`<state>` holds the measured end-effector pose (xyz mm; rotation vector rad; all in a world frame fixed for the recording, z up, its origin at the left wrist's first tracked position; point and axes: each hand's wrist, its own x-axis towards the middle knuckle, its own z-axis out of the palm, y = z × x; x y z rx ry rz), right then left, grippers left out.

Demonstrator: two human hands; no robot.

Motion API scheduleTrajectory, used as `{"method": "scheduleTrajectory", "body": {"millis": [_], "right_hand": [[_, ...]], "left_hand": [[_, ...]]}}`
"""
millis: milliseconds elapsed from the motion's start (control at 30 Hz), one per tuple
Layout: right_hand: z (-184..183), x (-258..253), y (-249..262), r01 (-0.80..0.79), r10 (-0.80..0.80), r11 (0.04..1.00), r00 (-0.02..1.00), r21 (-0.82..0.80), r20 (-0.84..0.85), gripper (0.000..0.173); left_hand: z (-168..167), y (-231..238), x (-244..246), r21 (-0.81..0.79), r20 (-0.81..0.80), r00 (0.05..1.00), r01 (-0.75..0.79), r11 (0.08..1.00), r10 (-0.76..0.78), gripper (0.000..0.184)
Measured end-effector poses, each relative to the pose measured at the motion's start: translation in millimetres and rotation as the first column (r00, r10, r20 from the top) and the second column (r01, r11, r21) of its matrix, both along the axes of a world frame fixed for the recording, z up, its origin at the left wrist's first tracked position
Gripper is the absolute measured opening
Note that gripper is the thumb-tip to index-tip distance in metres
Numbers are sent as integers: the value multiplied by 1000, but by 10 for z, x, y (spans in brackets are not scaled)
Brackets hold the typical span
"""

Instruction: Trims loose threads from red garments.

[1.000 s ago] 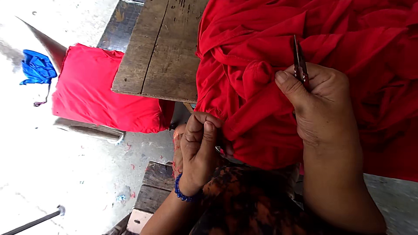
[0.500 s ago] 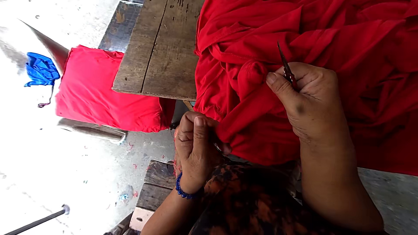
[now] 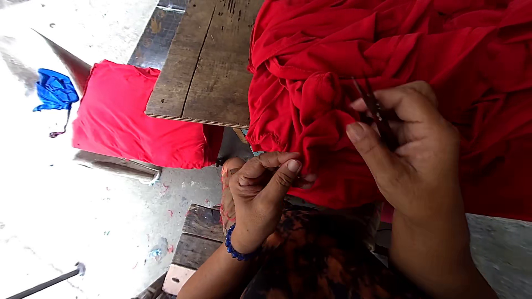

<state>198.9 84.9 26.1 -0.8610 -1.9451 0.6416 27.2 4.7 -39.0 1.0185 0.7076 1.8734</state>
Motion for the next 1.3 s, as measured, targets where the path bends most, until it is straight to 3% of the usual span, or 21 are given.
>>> {"method": "scheduleTrajectory", "body": {"millis": [133,200,467,900,1033,1100,1167,1200,1300], "right_hand": [[-50,138,-226,-47,46,997,999,67,15,19],[-112,168,-333,-46,41,996,997,75,68,23],[-250,80,-485,10,-46,988,973,156,227,29],[-163,-21,-577,93,-194,946,931,311,310,26],[-186,55,-508,48,-63,994,985,97,163,22],[-219,80,-465,-105,105,992,994,-75,4,17],[-252,80,-452,-272,245,938,959,-217,-144,14],[-271,71,-449,-340,292,903,934,-263,-204,14],[-350,28,-420,-381,320,893,912,-240,-257,16]], "left_hand": [[19,-31,16,-1,-52,997,-57,998,57,10],[33,-48,18,-19,-69,996,-66,998,65,9],[59,-86,8,-6,-105,992,-78,997,77,8],[13,-112,7,107,-263,962,-48,993,75,9],[43,-151,-28,32,-150,989,-7,999,12,27],[57,-160,-65,18,-110,994,4,1000,-2,31],[75,-162,-84,34,-46,999,3,999,-2,16],[100,-164,-85,39,-12,1000,9,999,-9,26],[169,-195,-112,0,-13,1000,5,1000,-5,44]]}}
